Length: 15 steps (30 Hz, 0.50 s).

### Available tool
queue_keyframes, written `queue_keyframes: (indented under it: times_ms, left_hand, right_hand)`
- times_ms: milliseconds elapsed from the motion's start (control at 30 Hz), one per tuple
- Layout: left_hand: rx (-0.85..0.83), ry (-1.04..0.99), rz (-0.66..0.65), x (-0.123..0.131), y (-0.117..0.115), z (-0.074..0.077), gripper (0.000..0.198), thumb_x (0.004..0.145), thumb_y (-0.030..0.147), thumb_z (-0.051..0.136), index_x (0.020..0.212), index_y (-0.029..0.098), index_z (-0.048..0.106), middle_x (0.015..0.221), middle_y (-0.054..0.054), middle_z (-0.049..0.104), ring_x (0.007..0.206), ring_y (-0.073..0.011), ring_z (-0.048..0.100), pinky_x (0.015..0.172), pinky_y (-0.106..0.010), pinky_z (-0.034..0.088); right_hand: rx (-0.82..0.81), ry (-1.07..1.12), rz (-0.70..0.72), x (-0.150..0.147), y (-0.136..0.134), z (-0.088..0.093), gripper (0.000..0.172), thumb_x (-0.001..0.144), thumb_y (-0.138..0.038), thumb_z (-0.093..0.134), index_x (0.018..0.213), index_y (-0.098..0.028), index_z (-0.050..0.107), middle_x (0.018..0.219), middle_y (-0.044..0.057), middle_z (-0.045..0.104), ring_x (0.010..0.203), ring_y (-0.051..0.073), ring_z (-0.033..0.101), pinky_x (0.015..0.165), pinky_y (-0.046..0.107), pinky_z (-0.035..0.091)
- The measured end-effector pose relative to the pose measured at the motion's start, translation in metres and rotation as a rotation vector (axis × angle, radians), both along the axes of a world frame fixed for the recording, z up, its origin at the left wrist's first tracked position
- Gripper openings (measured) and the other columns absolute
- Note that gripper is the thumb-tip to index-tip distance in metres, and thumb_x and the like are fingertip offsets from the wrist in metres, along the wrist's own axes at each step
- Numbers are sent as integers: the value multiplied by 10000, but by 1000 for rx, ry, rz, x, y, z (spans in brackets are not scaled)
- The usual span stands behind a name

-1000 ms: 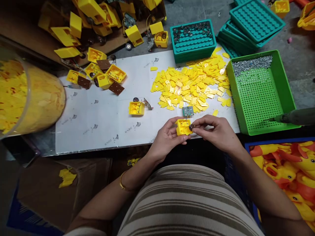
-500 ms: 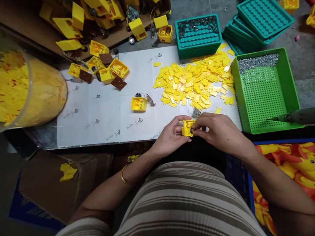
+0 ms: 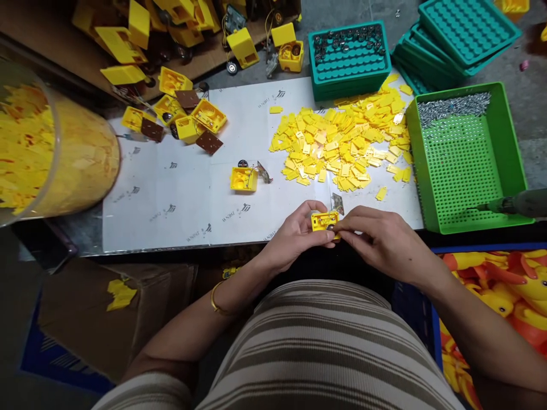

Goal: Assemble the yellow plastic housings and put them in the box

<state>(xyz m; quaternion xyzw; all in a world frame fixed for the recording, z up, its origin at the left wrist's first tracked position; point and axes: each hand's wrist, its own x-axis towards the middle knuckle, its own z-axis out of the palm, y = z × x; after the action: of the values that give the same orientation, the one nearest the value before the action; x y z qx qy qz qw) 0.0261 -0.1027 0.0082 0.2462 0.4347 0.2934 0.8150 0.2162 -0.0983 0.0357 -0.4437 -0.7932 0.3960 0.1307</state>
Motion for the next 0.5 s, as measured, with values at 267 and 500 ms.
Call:
queue_keyframes:
  times_ms: [267,500]
  left_hand:
    - [17,2,-59,1,-1,5,419,706,180,739,932,224,389,803,19,675,689,-102,643,643,-217,526]
    - [52,60,-113,4,-4,8,391,704,216,737,968,205,448,804,7,655,695,-109,630,636,-232,534]
  right_hand:
    - [-208,434,-545,11,-1,-14,282,852,-279,595,1125,-211,616,1002,56,691,750,146,675,623,253,554]
    - [-575,539,-281,6,15,-33,501,808,-326,642,1272,-194,504,1091,85,639,839,156,647,721,305,560]
